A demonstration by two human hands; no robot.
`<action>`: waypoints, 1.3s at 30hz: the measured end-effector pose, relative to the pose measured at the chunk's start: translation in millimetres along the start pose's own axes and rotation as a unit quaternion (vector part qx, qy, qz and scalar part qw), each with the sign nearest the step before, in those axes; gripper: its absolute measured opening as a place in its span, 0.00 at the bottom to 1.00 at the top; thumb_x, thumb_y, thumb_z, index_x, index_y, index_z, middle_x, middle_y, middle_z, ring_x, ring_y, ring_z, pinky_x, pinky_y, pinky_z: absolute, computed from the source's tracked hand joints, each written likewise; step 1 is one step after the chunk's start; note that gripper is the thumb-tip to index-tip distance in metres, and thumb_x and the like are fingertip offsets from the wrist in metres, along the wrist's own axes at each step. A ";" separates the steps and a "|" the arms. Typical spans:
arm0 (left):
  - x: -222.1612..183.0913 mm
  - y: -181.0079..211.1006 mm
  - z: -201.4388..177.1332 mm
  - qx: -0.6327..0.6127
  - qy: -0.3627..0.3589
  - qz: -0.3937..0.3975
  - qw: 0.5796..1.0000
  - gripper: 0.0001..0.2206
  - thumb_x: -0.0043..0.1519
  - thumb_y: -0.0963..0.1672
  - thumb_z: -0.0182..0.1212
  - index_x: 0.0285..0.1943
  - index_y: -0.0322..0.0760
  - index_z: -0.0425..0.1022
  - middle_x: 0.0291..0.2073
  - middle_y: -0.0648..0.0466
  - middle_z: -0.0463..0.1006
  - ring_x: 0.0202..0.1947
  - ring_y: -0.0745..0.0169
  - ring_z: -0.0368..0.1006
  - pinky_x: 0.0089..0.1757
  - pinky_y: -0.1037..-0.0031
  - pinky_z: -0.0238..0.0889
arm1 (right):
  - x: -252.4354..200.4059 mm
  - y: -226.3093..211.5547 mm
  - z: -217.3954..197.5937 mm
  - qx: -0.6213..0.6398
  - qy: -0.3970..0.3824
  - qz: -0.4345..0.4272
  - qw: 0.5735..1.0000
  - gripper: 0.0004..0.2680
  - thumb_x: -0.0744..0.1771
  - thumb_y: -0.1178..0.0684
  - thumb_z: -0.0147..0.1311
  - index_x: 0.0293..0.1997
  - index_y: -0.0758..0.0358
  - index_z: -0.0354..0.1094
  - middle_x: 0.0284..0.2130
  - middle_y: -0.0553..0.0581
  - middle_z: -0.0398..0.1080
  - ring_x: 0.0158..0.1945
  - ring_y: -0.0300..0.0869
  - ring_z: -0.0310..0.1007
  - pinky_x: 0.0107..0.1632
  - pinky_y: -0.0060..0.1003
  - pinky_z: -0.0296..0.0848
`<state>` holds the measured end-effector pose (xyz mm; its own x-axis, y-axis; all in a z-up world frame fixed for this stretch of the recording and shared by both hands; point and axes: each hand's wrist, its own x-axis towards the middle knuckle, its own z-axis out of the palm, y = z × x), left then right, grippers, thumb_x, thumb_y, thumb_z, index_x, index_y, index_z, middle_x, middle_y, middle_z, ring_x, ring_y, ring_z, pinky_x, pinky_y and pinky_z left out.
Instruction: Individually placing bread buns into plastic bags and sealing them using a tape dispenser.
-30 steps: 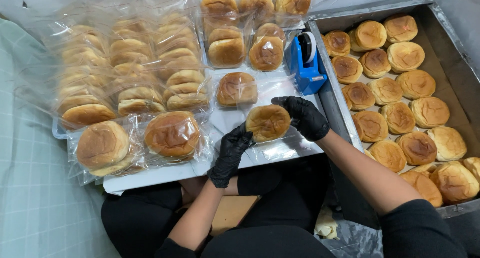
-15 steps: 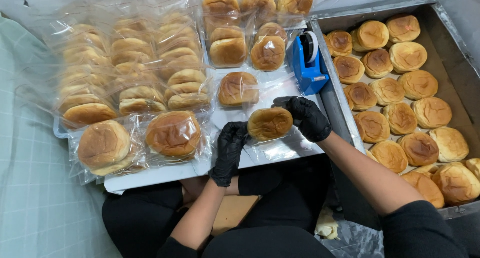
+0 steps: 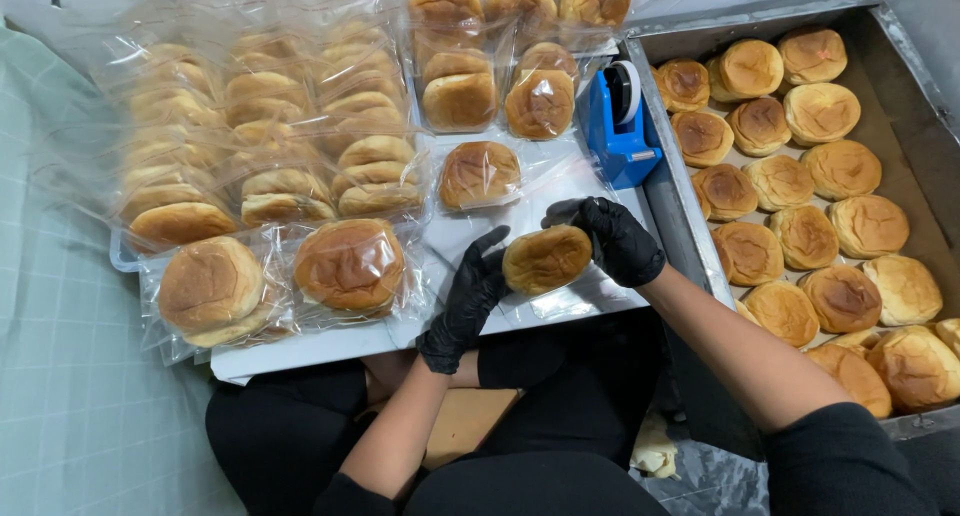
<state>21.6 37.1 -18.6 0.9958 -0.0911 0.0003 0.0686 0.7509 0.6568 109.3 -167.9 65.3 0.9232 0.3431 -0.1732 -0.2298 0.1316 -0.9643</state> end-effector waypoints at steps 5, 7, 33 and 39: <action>-5.0 22.8 23.8 0.061 0.004 -0.020 0.998 0.29 0.58 0.36 0.68 0.70 0.33 0.65 0.51 0.46 0.80 0.46 0.58 0.80 0.48 0.64 0.77 | -2.8 -1.2 5.1 0.013 -0.006 0.004 1.000 0.15 0.72 0.46 0.47 0.54 0.68 0.74 0.44 0.66 0.78 0.44 0.45 0.79 0.50 0.39 0.78; -4.0 16.3 18.2 0.066 0.019 -0.030 0.997 0.27 0.59 0.36 0.68 0.69 0.32 0.67 0.49 0.45 0.81 0.45 0.57 0.80 0.47 0.65 0.77 | -5.0 -6.5 11.1 0.019 -0.008 0.006 1.000 0.15 0.72 0.46 0.46 0.55 0.68 0.74 0.44 0.66 0.78 0.44 0.45 0.79 0.50 0.39 0.78; 42.3 37.7 82.5 0.212 0.044 0.268 0.939 0.05 0.66 0.38 0.61 0.47 0.28 0.81 0.45 0.36 0.82 0.51 0.56 0.73 0.52 0.60 0.72 | -27.1 -74.0 -19.2 -0.217 0.063 -0.135 0.965 0.07 0.67 0.58 0.61 0.46 0.74 0.76 0.38 0.73 0.77 0.40 0.48 0.78 0.41 0.39 0.82; 32.2 65.8 90.8 0.413 0.016 0.337 0.846 0.07 0.63 0.41 0.65 0.48 0.42 0.85 0.45 0.50 0.85 0.45 0.55 0.81 0.48 0.70 0.74 | -43.1 -41.3 -47.3 -0.036 -0.014 -0.178 0.983 0.22 0.62 0.48 0.61 0.53 0.83 0.69 0.54 0.82 0.70 0.59 0.65 0.71 0.57 0.61 0.74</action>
<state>52.7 24.2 93.1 0.7937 0.2041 0.5731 -0.5679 -0.0891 0.8182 93.6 -232.1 103.0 0.9319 0.3134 0.1827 0.1295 0.1828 -0.9746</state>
